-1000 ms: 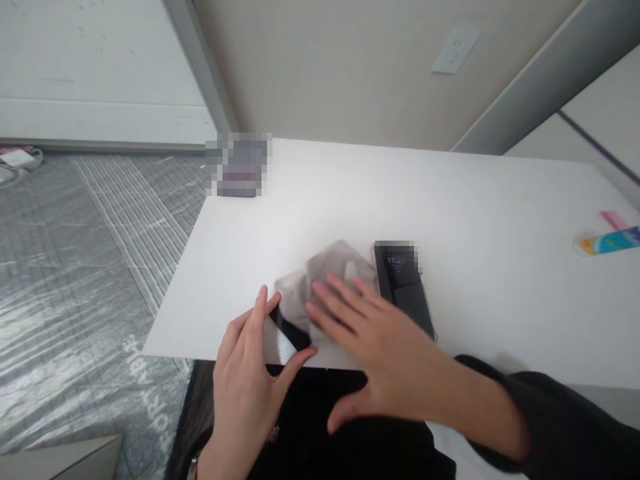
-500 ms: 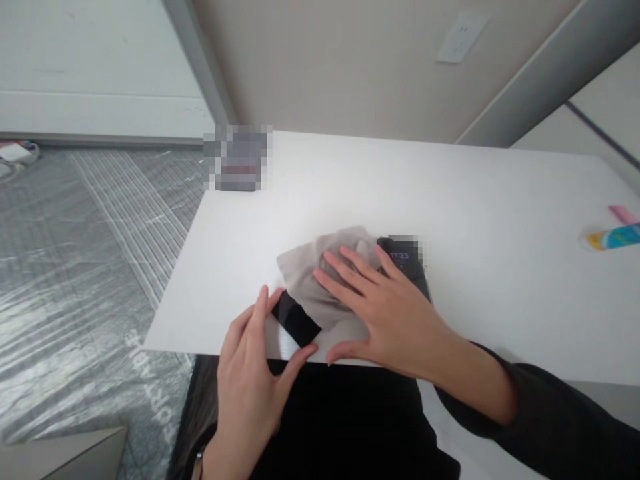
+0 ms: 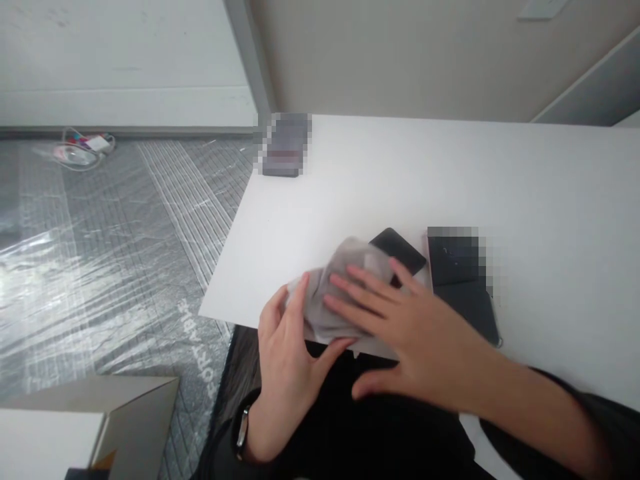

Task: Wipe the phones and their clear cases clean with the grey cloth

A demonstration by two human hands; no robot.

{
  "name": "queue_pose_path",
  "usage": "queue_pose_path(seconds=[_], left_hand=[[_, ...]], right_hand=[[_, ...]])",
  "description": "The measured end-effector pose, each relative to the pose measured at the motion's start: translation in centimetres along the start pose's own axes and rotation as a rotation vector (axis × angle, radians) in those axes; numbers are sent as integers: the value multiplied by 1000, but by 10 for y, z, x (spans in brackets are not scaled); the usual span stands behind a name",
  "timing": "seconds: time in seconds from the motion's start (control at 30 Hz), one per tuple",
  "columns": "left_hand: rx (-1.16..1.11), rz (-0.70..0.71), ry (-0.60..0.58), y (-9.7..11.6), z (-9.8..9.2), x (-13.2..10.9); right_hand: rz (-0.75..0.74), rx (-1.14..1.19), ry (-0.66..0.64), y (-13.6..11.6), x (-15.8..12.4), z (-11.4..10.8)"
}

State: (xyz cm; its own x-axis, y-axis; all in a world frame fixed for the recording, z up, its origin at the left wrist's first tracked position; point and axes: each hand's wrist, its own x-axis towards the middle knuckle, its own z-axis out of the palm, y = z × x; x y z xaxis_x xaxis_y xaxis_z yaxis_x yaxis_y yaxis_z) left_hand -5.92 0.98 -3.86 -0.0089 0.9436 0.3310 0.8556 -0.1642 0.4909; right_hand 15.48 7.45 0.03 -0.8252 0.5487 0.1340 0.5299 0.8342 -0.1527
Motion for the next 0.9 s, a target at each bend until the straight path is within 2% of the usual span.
queue_pose_path(seconds=[0.1,0.27,0.4,0.53,0.57,0.7,0.83,0.9], left_hand=[[-27,13,-19,1,0,1],[-18,-7,3,1,0,1],[-27,17,-15,2,0,2],[-29,-24,-34,2,-1,2],[-30,-28,-32,2,-1,2],[-51,7,-26,2,-1,3],[-41,-16,-32,2,-2,3],[-32,-11,-30,2,-2,4]], right_hand=[[88,-158,74,5,-3,-1],[-52,-90,30,4,-13,-1],[81,-235,71,5,-19,-1],[-30,-120,30,-1,-24,0],[-20,-122,30,-1,-25,0],[172,-242,68,2,-32,-1],[10,-87,18,-4,-26,-1],[17,-90,23,-3,-20,-1]])
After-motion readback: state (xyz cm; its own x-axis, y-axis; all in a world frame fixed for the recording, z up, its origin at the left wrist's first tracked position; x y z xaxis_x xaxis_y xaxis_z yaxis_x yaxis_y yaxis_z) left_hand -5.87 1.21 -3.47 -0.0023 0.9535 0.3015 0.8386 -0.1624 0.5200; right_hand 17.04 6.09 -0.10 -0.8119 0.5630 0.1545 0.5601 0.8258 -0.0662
